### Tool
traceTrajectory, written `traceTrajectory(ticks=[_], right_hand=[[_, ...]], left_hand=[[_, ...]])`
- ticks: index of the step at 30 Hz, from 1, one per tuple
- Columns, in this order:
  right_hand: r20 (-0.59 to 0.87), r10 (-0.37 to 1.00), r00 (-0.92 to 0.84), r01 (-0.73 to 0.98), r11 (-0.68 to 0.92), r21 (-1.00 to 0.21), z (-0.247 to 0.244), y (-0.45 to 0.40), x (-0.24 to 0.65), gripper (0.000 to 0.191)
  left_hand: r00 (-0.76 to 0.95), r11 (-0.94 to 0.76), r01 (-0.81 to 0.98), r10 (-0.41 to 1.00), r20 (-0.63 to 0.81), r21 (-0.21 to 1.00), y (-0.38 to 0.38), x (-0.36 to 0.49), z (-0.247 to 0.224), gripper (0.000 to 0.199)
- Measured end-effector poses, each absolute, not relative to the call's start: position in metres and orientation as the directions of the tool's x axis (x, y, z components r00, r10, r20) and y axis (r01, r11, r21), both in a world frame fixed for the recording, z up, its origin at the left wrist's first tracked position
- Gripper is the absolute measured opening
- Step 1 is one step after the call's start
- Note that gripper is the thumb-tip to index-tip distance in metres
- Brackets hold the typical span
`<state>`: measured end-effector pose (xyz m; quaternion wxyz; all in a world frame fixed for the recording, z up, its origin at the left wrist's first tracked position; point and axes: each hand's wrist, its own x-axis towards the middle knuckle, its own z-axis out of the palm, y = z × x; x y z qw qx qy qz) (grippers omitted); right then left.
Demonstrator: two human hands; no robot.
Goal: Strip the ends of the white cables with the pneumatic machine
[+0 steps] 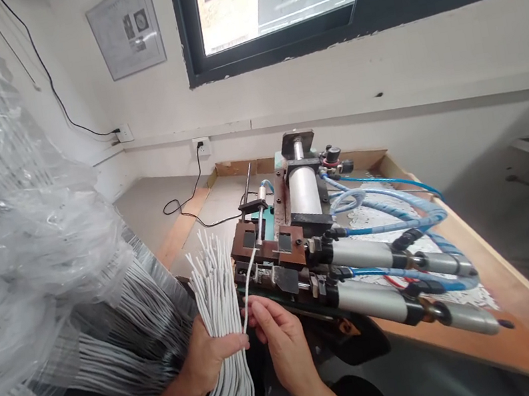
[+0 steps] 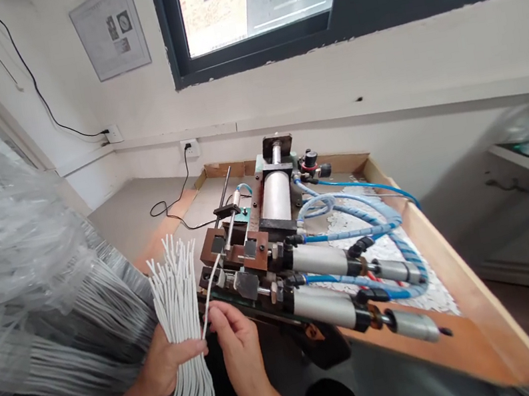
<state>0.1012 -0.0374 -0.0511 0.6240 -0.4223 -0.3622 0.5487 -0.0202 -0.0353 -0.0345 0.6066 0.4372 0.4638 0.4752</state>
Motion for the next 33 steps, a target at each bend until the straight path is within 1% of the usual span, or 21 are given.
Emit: traceTrajectory(ticks=[3, 6, 8, 12, 17, 20, 22, 24, 25, 27, 30, 33], right_hand=[[0.001, 0.992, 0.129, -0.378, 0.050, -0.925, -0.052, -0.037, 0.103, 0.019], [-0.093, 0.977, 0.191, -0.437, 0.000, -0.899, -0.055, -0.034, 0.105, 0.021], [-0.166, 0.964, 0.210, -0.502, -0.039, -0.864, -0.057, -0.033, 0.105, 0.024], [-0.228, 0.954, 0.194, -0.582, -0.075, -0.810, -0.055, -0.030, 0.105, 0.026], [-0.297, 0.942, 0.153, -0.652, -0.130, -0.747, -0.048, -0.027, 0.107, 0.027], [-0.312, 0.948, 0.068, -0.700, -0.177, -0.691, -0.047, -0.024, 0.105, 0.026], [-0.290, 0.955, -0.057, -0.744, -0.234, -0.625, -0.047, -0.024, 0.102, 0.026], [-0.254, 0.954, -0.161, -0.759, -0.284, -0.586, -0.046, -0.024, 0.099, 0.027], [-0.244, 0.953, -0.178, -0.749, -0.292, -0.594, -0.046, -0.025, 0.098, 0.027], [-0.239, 0.963, -0.127, -0.702, -0.257, -0.663, -0.045, -0.028, 0.097, 0.028], [-0.228, 0.973, 0.032, -0.621, -0.159, -0.767, -0.043, -0.034, 0.098, 0.028], [-0.232, 0.965, 0.121, -0.599, -0.115, -0.792, -0.043, -0.039, 0.100, 0.029]], left_hand=[[0.121, 0.158, -0.147, 0.983, -0.141, 0.976, -0.034, -0.019, -0.035, 0.030], [0.120, 0.184, -0.167, 0.979, -0.166, 0.969, -0.033, -0.019, -0.033, 0.018], [0.115, 0.216, -0.193, 0.974, -0.196, 0.957, -0.033, -0.019, -0.030, 0.015], [0.117, 0.251, -0.264, 0.967, -0.227, 0.931, -0.033, -0.018, -0.026, 0.020], [0.079, 0.228, -0.322, 0.974, -0.214, 0.919, -0.033, -0.017, -0.029, 0.023], [0.085, 0.201, -0.327, 0.980, -0.183, 0.924, -0.033, -0.018, -0.030, 0.025], [0.112, 0.189, -0.323, 0.981, -0.161, 0.927, -0.034, -0.019, -0.031, 0.027], [0.163, 0.183, -0.312, 0.977, -0.137, 0.932, -0.034, -0.020, -0.033, 0.035], [0.186, 0.180, -0.303, 0.974, -0.127, 0.936, -0.034, -0.020, -0.034, 0.039], [0.203, 0.172, -0.278, 0.972, -0.117, 0.945, -0.034, -0.022, -0.036, 0.042], [0.165, 0.146, -0.230, 0.980, -0.109, 0.962, -0.036, -0.023, -0.037, 0.032], [0.156, 0.131, -0.236, 0.983, -0.095, 0.963, -0.036, -0.023, -0.034, 0.026]])
